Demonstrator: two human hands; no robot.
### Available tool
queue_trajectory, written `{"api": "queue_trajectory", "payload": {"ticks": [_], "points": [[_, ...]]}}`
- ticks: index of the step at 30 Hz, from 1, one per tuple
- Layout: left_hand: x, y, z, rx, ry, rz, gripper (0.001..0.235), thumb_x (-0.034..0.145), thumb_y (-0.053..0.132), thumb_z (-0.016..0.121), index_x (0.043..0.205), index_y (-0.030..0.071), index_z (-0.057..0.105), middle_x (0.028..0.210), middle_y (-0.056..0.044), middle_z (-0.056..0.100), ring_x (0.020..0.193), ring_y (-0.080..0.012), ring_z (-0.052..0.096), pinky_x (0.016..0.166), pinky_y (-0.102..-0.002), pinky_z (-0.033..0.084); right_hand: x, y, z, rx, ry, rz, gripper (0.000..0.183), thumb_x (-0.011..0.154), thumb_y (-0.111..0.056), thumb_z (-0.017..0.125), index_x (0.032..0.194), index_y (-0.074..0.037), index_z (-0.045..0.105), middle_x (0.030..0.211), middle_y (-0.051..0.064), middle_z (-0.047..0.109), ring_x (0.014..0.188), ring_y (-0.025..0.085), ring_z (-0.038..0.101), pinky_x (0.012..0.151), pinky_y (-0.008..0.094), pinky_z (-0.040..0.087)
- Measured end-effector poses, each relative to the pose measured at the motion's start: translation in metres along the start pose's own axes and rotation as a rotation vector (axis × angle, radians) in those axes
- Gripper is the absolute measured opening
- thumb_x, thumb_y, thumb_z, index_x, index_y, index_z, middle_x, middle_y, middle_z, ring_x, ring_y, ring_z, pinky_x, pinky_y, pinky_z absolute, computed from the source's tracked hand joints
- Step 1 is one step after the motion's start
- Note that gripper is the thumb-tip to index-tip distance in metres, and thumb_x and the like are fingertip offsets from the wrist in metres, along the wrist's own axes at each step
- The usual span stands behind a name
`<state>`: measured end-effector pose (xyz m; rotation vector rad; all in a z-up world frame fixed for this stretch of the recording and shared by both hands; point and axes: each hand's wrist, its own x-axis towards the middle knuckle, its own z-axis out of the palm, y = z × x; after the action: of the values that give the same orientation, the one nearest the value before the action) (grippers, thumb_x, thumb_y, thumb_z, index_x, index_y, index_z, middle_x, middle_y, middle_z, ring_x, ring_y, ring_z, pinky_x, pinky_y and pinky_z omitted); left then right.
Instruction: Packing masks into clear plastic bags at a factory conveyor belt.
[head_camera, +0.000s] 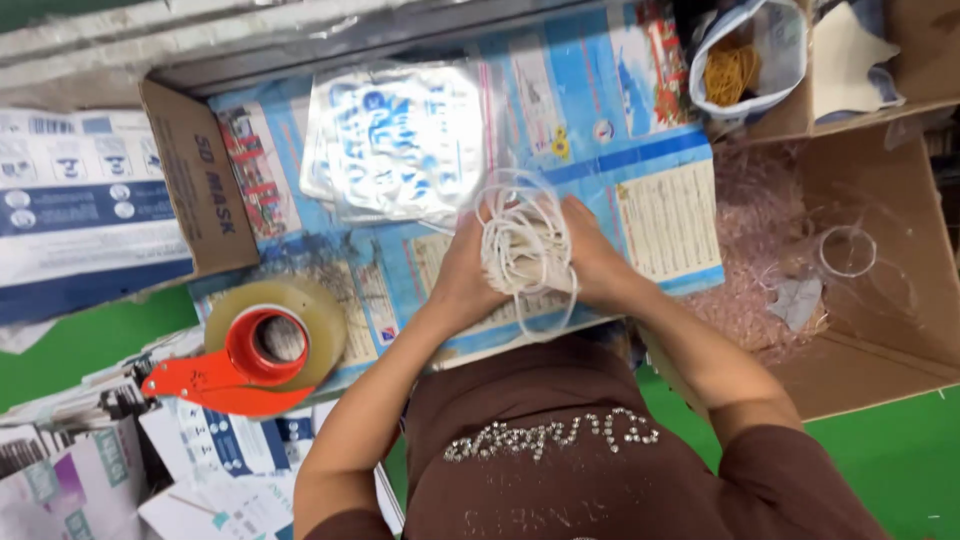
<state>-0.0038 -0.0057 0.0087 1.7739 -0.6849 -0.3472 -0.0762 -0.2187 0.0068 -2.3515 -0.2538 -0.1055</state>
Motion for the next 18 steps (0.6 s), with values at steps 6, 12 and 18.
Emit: {"api": "queue_trajectory", "payload": {"ticks": [6, 12, 18], "points": [[-0.005, 0.005, -0.041, -0.906, -0.247, -0.530, 0.117, 0.068, 0.039, 0.093, 0.161, 0.007, 0.029, 0.135, -0.027, 0.057, 0.116, -0.0368, 0.063, 0.105, -0.055, 0.053, -0.035, 0.018, -0.020, 0.529, -0.107, 0.519, 0.057, 0.071, -0.018, 0.089, 0.123, -0.004, 0.072, 0.112, 0.016, 0.076, 0.104, 0.028, 0.070, 0.093, 0.041, 0.056], [-0.015, 0.019, -0.043, -0.992, -0.407, -0.477, 0.085, 0.077, 0.042, 0.088, 0.139, -0.005, 0.055, 0.131, -0.030, 0.067, 0.113, -0.0441, 0.071, 0.096, -0.049, 0.054, -0.028, -0.049, -0.043, 0.732, 0.067, 0.652, 0.060, 0.073, -0.008, 0.088, 0.128, -0.006, 0.068, 0.118, 0.013, 0.072, 0.105, 0.017, 0.067, 0.087, 0.026, 0.057], [-0.040, -0.025, -0.019, 0.082, -0.434, -0.277, 0.042, 0.084, 0.036, 0.082, 0.117, 0.011, 0.077, 0.116, -0.007, 0.079, 0.106, -0.0232, 0.077, 0.095, -0.035, 0.060, -0.015, -0.057, -0.040, -0.026, 0.009, 0.149, 0.076, 0.058, -0.014, 0.092, 0.127, 0.001, 0.064, 0.124, 0.022, 0.067, 0.118, 0.041, 0.059, 0.099, 0.045, 0.046]]}}
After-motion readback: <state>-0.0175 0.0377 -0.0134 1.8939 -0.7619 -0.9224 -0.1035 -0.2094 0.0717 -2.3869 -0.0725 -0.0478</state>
